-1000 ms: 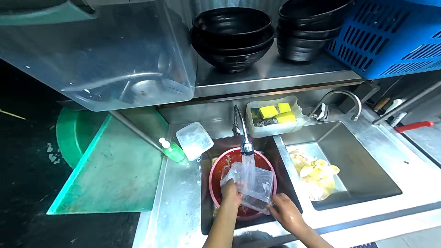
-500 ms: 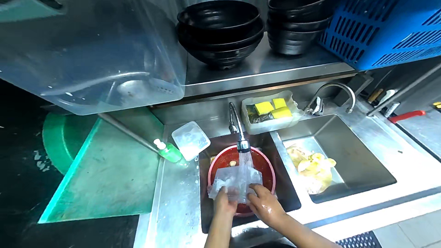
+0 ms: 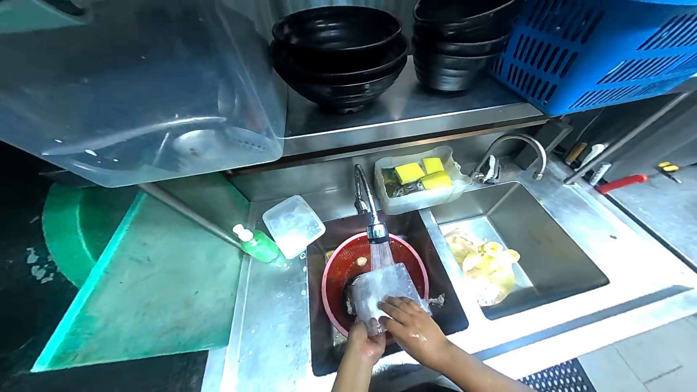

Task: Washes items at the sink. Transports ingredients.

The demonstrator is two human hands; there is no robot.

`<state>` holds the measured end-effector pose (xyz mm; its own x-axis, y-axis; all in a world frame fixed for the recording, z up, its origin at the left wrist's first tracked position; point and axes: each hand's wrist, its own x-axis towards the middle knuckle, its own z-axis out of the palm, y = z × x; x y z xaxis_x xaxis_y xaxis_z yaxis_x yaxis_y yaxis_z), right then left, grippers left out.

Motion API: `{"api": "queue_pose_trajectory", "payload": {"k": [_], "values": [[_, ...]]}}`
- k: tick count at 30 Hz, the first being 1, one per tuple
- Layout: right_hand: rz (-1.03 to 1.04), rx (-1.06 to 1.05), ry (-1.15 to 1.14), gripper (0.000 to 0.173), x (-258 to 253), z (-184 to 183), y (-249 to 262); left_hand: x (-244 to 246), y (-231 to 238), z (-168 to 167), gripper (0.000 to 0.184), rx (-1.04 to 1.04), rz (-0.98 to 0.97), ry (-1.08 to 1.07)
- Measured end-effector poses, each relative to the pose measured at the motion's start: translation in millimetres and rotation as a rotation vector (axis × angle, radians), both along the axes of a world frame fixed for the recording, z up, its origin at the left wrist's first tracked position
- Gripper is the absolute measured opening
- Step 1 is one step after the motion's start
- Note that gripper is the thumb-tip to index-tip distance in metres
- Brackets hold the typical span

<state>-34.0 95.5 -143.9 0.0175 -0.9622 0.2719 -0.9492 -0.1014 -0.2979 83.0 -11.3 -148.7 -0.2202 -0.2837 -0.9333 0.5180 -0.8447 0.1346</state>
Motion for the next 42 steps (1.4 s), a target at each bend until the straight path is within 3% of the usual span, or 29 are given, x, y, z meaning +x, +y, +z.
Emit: {"api": "queue_pose_trajectory", "payload": {"k": [5,12,17,21,25,28,30,32,36,37,39,42], "values": [[-0.11,0.067,-0.036,0.031,-12,-5,3,19,6,-2,0.017,0.048,0.015,-0.001],[-0.204,0.019,-0.002,0.059,-23,11,-6,22,24,-7,0.03,0.059,-0.234,0.181],[-0.17,0.042,0.077,0.059,-46,24,-21,11,34,0,0.024,0.038,-0.363,0.208],[-0.054,0.15,0.043,0.056,-67,25,-33,1,38,20,0.032,0.076,-0.468,0.147],[0.005,0.112,0.086,0.052,-66,28,-47,3,34,25,0.034,0.091,-0.454,0.184],[-0.083,0.035,0.053,0.05,-57,31,-54,4,24,25,0.029,0.052,-0.35,0.183],[-0.249,-0.01,-0.088,0.055,-52,32,-55,0,17,28,0.026,0.037,-0.301,0.187],[-0.453,-0.062,-0.37,0.062,-44,34,-56,-4,12,30,0.027,-0.005,-0.289,0.204],[-0.783,-0.047,-1.502,0.04,-22,53,-64,-16,16,19,0.025,-0.113,-0.314,0.196],[-0.818,-0.034,-1.728,0.041,-20,57,-68,-20,21,13,0.025,-0.137,-0.349,0.189],[-0.86,0.036,-1.908,0.045,-18,62,-72,-27,35,1,0.024,-0.15,-0.406,0.169],[-0.883,0.114,-1.852,0.034,-19,51,-73,-31,47,-8,0.021,-0.116,-0.466,0.124]]}}
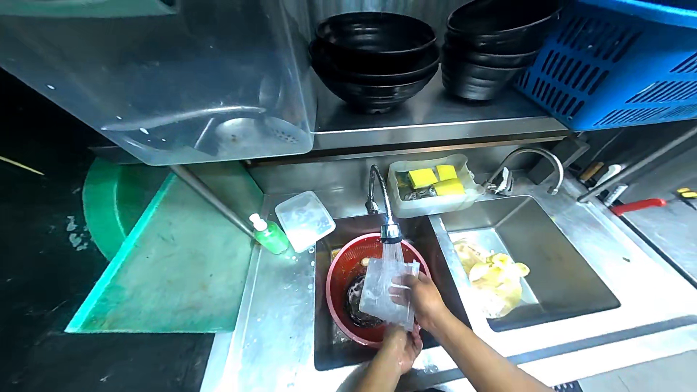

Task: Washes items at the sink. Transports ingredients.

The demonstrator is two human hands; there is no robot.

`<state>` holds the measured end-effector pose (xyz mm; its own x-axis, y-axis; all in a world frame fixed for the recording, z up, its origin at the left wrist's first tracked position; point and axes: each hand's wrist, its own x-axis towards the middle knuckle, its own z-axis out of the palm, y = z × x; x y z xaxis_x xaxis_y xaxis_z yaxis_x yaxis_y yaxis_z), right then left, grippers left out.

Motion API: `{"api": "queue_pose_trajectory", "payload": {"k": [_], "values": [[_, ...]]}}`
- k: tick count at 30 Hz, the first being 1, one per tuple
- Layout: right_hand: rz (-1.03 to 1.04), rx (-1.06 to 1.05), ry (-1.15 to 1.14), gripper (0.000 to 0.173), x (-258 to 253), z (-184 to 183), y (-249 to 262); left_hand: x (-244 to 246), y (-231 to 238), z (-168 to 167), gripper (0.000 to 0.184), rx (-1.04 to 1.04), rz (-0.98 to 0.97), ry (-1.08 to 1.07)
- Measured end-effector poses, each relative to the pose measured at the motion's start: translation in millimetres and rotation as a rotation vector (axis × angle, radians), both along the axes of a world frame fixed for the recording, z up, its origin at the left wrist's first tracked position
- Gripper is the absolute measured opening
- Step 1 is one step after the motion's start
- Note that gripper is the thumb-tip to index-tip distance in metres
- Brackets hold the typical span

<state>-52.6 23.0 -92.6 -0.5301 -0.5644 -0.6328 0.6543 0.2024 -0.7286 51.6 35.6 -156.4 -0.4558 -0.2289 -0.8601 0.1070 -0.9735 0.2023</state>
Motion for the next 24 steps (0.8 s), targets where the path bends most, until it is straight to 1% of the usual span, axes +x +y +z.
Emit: {"api": "queue_pose_trajectory", "payload": {"k": [2,4,6,8,10,13,16,18,19,21,24], "values": [[0.06,-0.011,0.041,0.029,-3,-7,5,0,3,3,0.019,-0.038,-0.074,-0.105],[0.177,-0.058,0.097,0.026,-8,-13,11,4,3,13,0.022,-0.092,-0.171,-0.165],[0.303,-0.078,0.204,0.022,-14,-21,18,11,4,28,0.03,-0.156,-0.329,-0.139],[0.407,-0.053,0.328,0.019,-20,-27,23,16,4,38,0.033,-0.251,-0.447,-0.109],[0.476,-0.015,0.439,0.017,-25,-33,28,19,2,43,0.033,-0.414,-0.469,-0.109],[0.459,0.037,0.561,0.015,-27,-45,35,20,-6,35,0.03,-0.778,-0.457,-0.205],[0.404,0.113,0.633,0.017,-25,-54,38,20,-15,35,0.034,-1.193,-0.538,-0.361],[0.431,0.131,0.697,0.017,-24,-62,40,15,-17,33,0.038,-1.461,-0.568,-0.43],[0.457,0.128,0.745,0.02,-22,-65,42,10,-17,31,0.04,-1.556,-0.585,-0.444],[0.458,0.094,0.831,0.025,-18,-67,47,-1,-19,31,0.048,-1.634,-0.662,-0.459],[0.361,0.062,0.878,0.025,-15,-62,49,-15,-26,36,0.062,-1.655,-0.855,-0.516]]}}
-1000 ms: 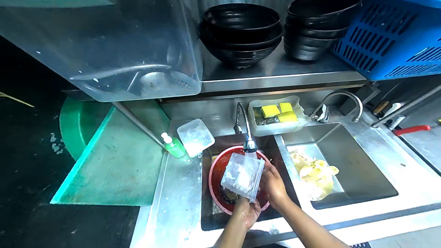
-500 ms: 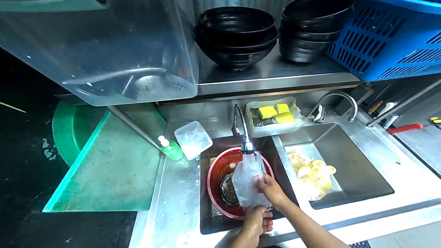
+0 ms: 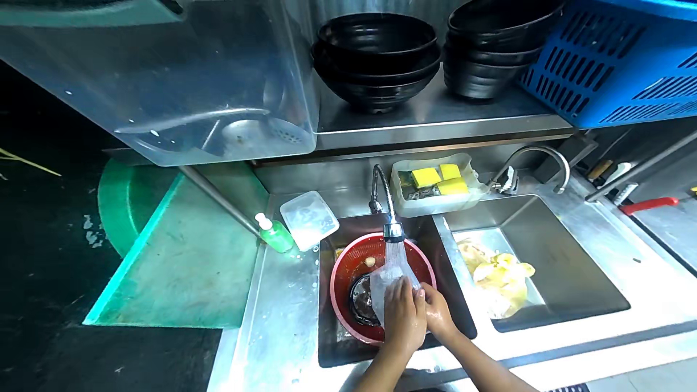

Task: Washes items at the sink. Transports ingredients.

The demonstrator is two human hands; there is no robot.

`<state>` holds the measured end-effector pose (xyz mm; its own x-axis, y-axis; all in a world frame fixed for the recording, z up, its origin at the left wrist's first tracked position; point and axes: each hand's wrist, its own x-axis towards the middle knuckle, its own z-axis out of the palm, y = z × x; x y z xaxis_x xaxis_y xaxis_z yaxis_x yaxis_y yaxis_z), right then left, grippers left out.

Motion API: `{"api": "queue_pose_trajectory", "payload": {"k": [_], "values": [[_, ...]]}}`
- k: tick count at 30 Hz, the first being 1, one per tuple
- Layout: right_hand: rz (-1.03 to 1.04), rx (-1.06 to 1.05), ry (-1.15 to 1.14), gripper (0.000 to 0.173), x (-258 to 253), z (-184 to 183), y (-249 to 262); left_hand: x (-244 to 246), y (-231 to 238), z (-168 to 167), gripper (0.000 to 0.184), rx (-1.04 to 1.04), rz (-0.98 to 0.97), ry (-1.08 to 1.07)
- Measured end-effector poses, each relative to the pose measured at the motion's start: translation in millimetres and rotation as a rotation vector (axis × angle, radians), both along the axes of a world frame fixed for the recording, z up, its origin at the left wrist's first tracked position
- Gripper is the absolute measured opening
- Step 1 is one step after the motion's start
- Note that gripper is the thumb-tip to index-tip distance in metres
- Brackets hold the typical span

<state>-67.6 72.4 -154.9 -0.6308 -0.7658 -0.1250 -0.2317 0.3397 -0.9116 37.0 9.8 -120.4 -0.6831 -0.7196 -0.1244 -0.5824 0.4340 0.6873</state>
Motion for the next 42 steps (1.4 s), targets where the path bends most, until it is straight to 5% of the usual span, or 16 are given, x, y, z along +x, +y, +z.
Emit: {"api": "queue_pose_trajectory", "payload": {"k": [7,14,29,34,42], "values": [[0.12,-0.071,0.114,0.018,-14,18,11,-9,-50,20,0.075,0.21,-0.058,-0.112],[0.185,-0.049,0.134,0.021,-15,27,14,-23,-80,-14,0.076,0.509,0.089,-0.023],[0.278,-0.112,0.107,0.026,-64,63,41,-58,-87,-11,0.062,0.322,0.034,0.018],[0.177,-0.271,0.008,0.031,-80,66,55,-55,-92,-2,0.057,0.238,-0.05,-0.194],[0.038,-0.369,-0.131,0.036,-91,51,65,-12,-103,-13,0.063,1.004,0.112,-0.065]]}}
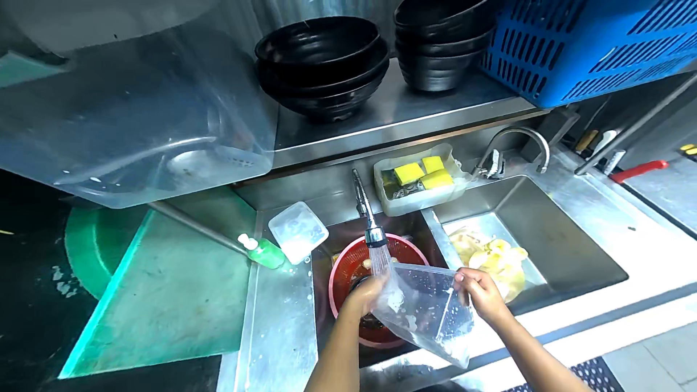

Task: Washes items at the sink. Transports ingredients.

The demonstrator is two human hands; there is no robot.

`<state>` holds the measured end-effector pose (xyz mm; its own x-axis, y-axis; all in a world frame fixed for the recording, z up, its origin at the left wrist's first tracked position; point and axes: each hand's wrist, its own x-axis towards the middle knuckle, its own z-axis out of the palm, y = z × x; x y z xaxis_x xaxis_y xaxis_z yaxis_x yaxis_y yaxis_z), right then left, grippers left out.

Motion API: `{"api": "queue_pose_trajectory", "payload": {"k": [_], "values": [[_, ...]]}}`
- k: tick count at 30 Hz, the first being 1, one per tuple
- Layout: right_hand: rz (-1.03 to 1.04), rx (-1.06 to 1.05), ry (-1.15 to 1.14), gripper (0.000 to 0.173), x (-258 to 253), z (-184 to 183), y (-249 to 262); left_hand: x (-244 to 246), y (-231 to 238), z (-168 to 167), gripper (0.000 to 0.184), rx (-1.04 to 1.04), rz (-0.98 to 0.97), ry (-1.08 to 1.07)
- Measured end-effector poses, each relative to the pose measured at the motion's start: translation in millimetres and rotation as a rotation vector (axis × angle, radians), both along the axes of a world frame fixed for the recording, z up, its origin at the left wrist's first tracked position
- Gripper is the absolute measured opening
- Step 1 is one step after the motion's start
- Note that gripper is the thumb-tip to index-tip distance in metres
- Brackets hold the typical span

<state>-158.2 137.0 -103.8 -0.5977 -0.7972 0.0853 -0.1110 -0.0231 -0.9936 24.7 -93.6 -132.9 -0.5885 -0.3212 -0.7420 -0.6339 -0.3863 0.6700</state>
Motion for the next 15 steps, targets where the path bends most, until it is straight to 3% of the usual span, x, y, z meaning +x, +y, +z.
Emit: {"api": "queue_pose_trajectory", "payload": {"k": [5,9,12,15], "values": [[-0.123,-0.062,-0.109,0.038,1,-8,-4,18,-1,-7,0.063,0.354,0.12,0.128],[-0.267,-0.041,-0.186,0.041,1,-14,-14,23,4,-20,0.05,0.465,0.442,0.325],[-0.455,0.05,-0.309,0.048,4,-23,-23,15,13,-29,0.051,0.185,0.637,0.327],[-0.569,0.198,-0.502,0.053,22,-37,-33,4,20,-37,0.054,-0.316,0.491,0.134]]}}
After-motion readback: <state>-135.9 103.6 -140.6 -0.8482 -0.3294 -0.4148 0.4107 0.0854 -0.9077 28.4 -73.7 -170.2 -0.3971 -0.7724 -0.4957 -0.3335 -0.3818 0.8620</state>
